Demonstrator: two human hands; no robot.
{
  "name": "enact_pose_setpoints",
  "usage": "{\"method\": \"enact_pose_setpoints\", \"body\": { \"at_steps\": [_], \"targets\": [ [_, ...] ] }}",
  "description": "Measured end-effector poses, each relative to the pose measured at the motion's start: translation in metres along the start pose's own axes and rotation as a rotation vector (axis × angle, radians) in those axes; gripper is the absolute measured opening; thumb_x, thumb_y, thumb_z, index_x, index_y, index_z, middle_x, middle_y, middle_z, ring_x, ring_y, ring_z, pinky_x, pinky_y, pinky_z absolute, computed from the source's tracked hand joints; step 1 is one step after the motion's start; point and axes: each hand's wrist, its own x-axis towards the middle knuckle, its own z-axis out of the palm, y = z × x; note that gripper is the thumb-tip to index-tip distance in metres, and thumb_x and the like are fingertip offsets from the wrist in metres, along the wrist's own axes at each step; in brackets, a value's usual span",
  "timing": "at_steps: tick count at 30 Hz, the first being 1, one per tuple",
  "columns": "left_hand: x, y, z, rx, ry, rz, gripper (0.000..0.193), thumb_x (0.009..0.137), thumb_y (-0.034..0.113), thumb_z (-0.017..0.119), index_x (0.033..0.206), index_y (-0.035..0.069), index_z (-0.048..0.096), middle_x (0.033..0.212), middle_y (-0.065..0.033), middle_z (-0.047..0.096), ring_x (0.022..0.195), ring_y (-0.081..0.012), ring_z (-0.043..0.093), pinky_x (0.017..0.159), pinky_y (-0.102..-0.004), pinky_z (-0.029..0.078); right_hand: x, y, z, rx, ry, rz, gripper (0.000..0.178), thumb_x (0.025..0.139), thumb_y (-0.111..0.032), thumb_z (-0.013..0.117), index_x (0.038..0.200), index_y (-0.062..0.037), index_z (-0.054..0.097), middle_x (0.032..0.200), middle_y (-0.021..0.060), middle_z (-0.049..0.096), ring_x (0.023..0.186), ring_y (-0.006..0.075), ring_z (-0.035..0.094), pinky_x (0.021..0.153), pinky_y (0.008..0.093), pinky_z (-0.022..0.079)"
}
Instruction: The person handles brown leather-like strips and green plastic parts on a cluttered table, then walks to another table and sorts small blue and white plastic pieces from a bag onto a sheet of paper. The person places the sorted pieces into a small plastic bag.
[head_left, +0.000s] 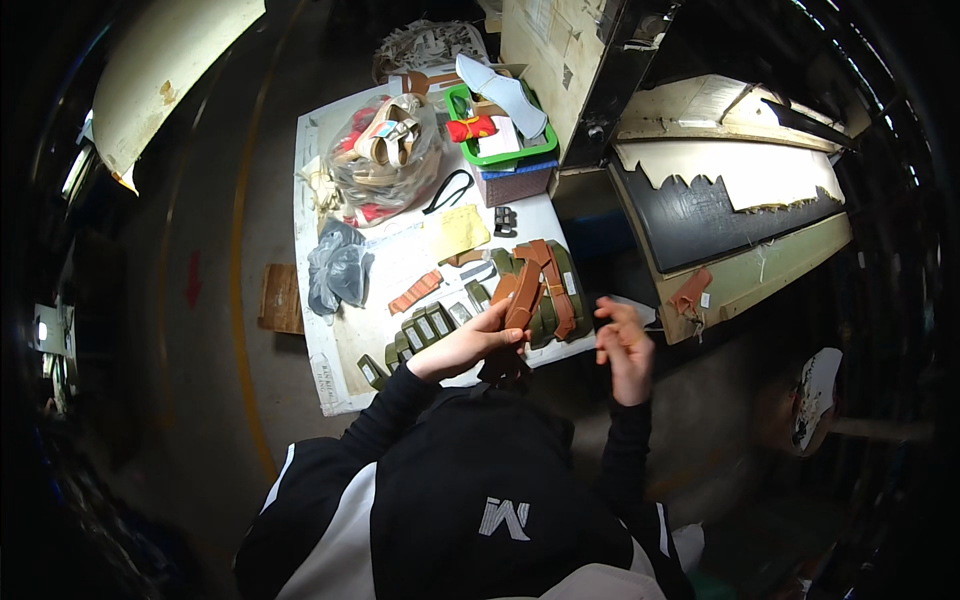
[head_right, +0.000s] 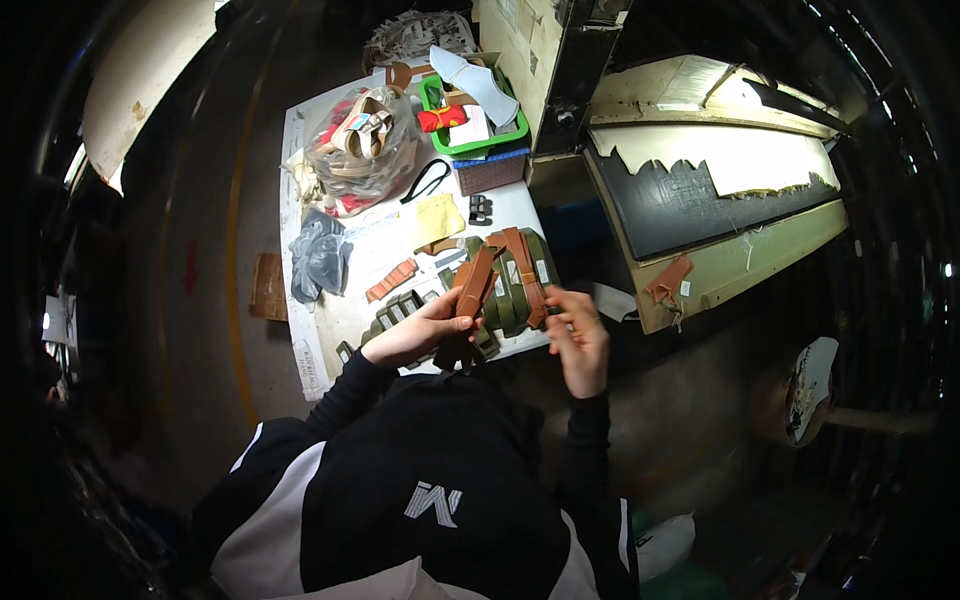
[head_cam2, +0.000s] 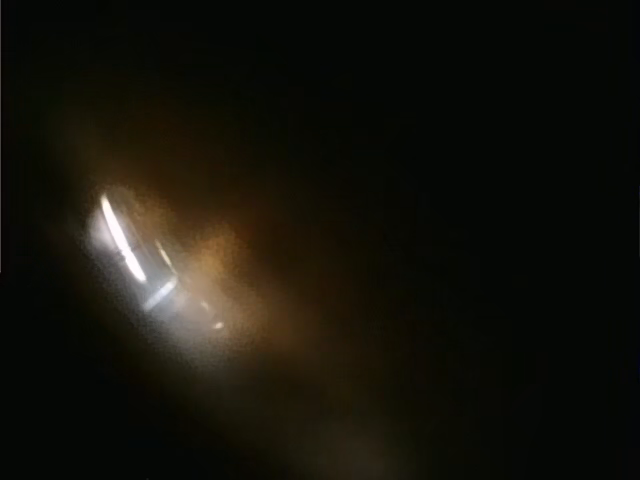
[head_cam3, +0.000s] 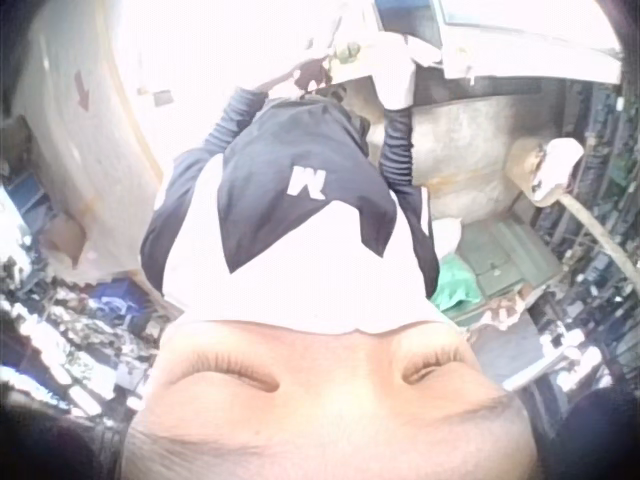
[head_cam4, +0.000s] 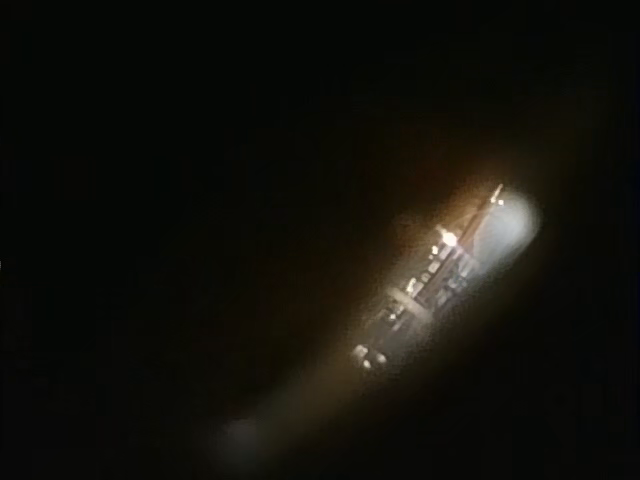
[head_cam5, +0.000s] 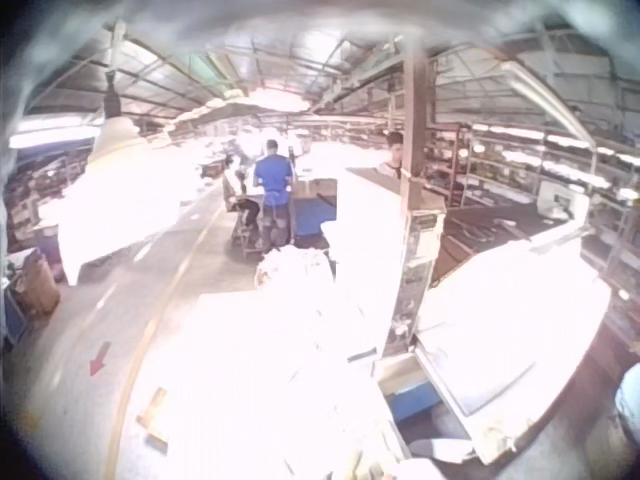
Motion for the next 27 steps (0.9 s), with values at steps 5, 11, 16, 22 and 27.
{"method": "enact_pose_setpoints", "body": {
  "at_steps": [5, 11, 16, 22, 27],
  "targets": [
    [0.016, -0.018, 0.011, 0.309, 0.037, 0.149, 0.062, 0.099, 0.009, 0.054, 0.151, 0.005, 0.021, 0.134, -0.0060, 0.046, 0.120, -0.0107, 0.043, 0.096, -0.0247, 0.040, 0.002, 0.015, 0.068, -0.453, 0.101, -0.237, 0.033, 0.079, -0.001, 0.073, 0.112, -0.0044, 0.070, 0.099, 0.0084, 0.060, 0.073, 0.0199, 0.060, 0.065, 0.0300, 0.049],
    [0.010, -0.017, 0.012, 0.031, 0.055, 0.062, 0.059, 0.097, 0.012, 0.058, 0.148, 0.007, 0.028, 0.123, -0.0022, 0.053, 0.111, -0.0091, 0.051, 0.094, -0.0242, 0.043, 0.001, 0.013, 0.067, -0.147, 0.194, -0.050, 0.008, 0.087, 0.000, 0.065, 0.094, 0.0000, 0.067, 0.087, 0.0036, 0.066, 0.075, 0.0111, 0.061, 0.070, 0.0246, 0.048],
    [-0.011, -0.008, -0.022, -0.224, 0.137, 0.128, 0.039, 0.100, 0.021, 0.050, 0.133, 0.003, 0.042, 0.118, -0.0086, 0.058, 0.105, -0.0192, 0.060, 0.094, -0.0371, 0.049, 0.017, 0.021, 0.013, 0.232, 0.511, 0.143, 0.011, 0.093, -0.008, 0.061, 0.100, -0.0022, 0.066, 0.089, 0.0002, 0.064, 0.074, 0.0060, 0.054, 0.068, 0.0209, 0.042],
    [-0.031, -0.009, -0.052, -0.214, 0.307, 0.189, 0.029, 0.098, 0.025, 0.056, 0.115, 0.002, 0.055, 0.102, -0.0074, 0.065, 0.099, -0.0173, 0.062, 0.089, -0.0352, 0.051, 0.034, 0.147, 0.008, -0.039, 0.122, 0.207, 0.017, 0.089, -0.008, 0.068, 0.102, 0.0024, 0.068, 0.092, 0.0038, 0.070, 0.080, 0.0081, 0.063, 0.069, 0.0215, 0.048],
    [-0.031, -0.025, -0.050, -0.234, 0.438, 0.141, 0.030, 0.099, 0.022, 0.054, 0.122, 0.002, 0.051, 0.110, -0.0072, 0.062, 0.099, -0.0170, 0.062, 0.087, -0.0343, 0.051, 0.059, 0.219, 0.058, -0.453, -0.094, 0.229, 0.014, 0.081, -0.009, 0.071, 0.092, -0.0005, 0.071, 0.076, 0.0094, 0.070, 0.064, 0.0170, 0.065, 0.062, 0.0299, 0.051]
  ]
}}
